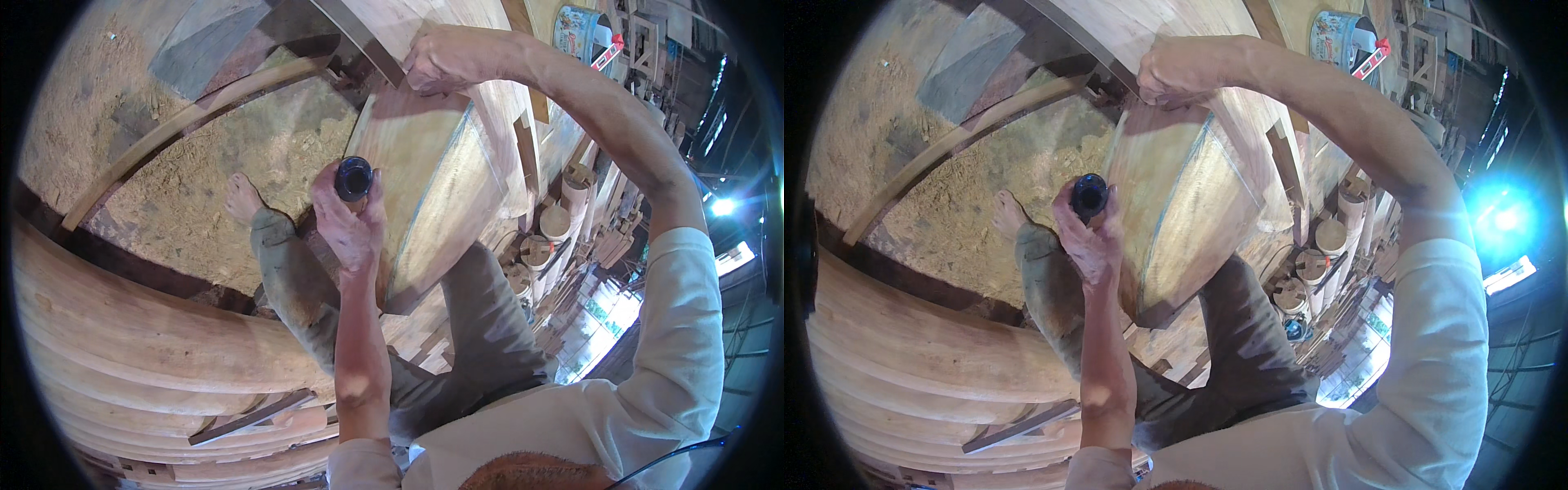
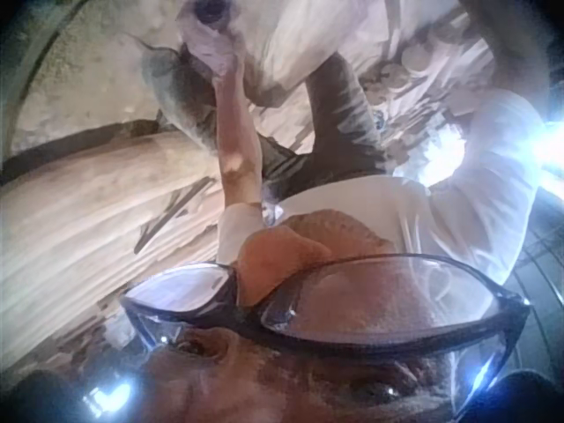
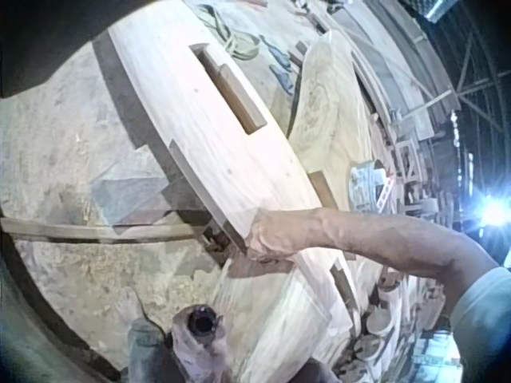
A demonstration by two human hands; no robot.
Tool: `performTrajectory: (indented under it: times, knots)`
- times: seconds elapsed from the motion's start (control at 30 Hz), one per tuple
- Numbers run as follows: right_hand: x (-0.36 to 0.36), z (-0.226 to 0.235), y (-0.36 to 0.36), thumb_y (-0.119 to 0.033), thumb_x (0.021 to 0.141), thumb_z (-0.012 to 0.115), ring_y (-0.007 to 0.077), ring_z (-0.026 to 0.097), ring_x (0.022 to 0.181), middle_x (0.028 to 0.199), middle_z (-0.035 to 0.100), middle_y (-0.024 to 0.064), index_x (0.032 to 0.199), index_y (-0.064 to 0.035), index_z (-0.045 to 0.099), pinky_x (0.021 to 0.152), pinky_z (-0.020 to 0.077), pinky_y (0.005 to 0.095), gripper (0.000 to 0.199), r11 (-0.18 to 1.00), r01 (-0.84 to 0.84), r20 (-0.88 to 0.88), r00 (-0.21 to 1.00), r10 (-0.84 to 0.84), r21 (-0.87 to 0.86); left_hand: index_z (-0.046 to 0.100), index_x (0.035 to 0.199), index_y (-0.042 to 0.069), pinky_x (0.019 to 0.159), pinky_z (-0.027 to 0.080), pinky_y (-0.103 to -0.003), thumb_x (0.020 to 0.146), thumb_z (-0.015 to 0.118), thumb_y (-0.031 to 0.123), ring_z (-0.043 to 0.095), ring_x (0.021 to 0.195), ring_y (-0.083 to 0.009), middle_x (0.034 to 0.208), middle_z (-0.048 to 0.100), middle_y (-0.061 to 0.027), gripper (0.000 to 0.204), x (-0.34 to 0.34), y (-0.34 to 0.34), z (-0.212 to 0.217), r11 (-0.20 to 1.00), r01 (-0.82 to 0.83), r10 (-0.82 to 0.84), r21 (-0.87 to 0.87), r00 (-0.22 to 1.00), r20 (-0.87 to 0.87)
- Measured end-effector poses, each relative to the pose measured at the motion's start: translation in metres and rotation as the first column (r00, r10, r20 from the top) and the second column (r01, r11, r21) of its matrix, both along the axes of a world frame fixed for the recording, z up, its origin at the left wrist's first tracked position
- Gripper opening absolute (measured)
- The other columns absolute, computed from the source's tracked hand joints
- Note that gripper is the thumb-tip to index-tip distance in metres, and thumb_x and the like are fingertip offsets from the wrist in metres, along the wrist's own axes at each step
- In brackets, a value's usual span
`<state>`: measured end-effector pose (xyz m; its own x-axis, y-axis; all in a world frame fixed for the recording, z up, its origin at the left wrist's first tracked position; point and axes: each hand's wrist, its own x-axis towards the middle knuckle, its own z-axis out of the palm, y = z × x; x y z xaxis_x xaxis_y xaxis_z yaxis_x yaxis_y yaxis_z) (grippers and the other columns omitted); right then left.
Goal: The person applies glue from a small blue bottle to the edges and joints of a large wooden structure using a small stick. They repeatedly dip the stick into the bottle and spread the glue along seams and into notches on the wood.
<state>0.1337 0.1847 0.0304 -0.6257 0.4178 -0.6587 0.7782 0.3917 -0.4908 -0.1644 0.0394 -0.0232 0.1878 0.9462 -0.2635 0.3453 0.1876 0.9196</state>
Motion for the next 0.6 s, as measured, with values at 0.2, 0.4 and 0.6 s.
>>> performTrajectory:
  times: [0.2, 0.4, 0.6]
  knots:
    - [0.0, -0.004, -0.003, -0.021, 0.088, 0.071, 0.029, 0.067, 0.081, 0.078, 0.063, 0.0111, 0.072, -0.0014, 0.062, 0.077, 0.0547, 0.0412, 0.026, 0.999, 0.053, -0.032, 0.998, -0.053, 0.002, 0.053, 0.136, 0.003, 0.088, 0.058, -0.041, 0.088, 0.088, 0.013, 0.07, 0.102, -0.0324, 0.118, 0.065, -0.0162, 0.061, -0.012, 0.015, 0.006, 0.997, -0.037, 0.036, 0.066, 0.999, 0.023]
    - [0.002, -0.007, -0.002, -0.024, 0.092, 0.071, 0.037, 0.071, 0.089, 0.092, 0.072, 0.0144, 0.087, -0.0031, 0.073, 0.078, 0.0569, 0.0448, 0.022, 0.999, 0.019, 0.006, 1.0, -0.019, -0.046, 0.049, 0.14, 0.002, 0.088, 0.058, -0.039, 0.089, 0.087, 0.012, 0.07, 0.102, -0.0319, 0.12, 0.066, -0.0169, 0.064, -0.009, 0.015, 0.006, 0.991, 0.001, 0.004, 0.137, 0.999, -0.036]
    - [-0.001, 0.003, 0.0, -0.015, 0.086, 0.066, 0.03, 0.067, 0.086, 0.083, 0.067, 0.0099, 0.076, -0.0016, 0.064, 0.079, 0.0545, 0.0408, 0.017, 0.994, 0.106, -0.054, 0.993, -0.108, -0.04, 0.05, 0.138, 0.002, 0.088, 0.058, -0.04, 0.086, 0.089, 0.01, 0.069, 0.104, -0.033, 0.12, 0.066, -0.0179, 0.065, -0.002, 0.007, -0.005, 0.993, 0.02, -0.016, 0.116, 0.999, -0.034]
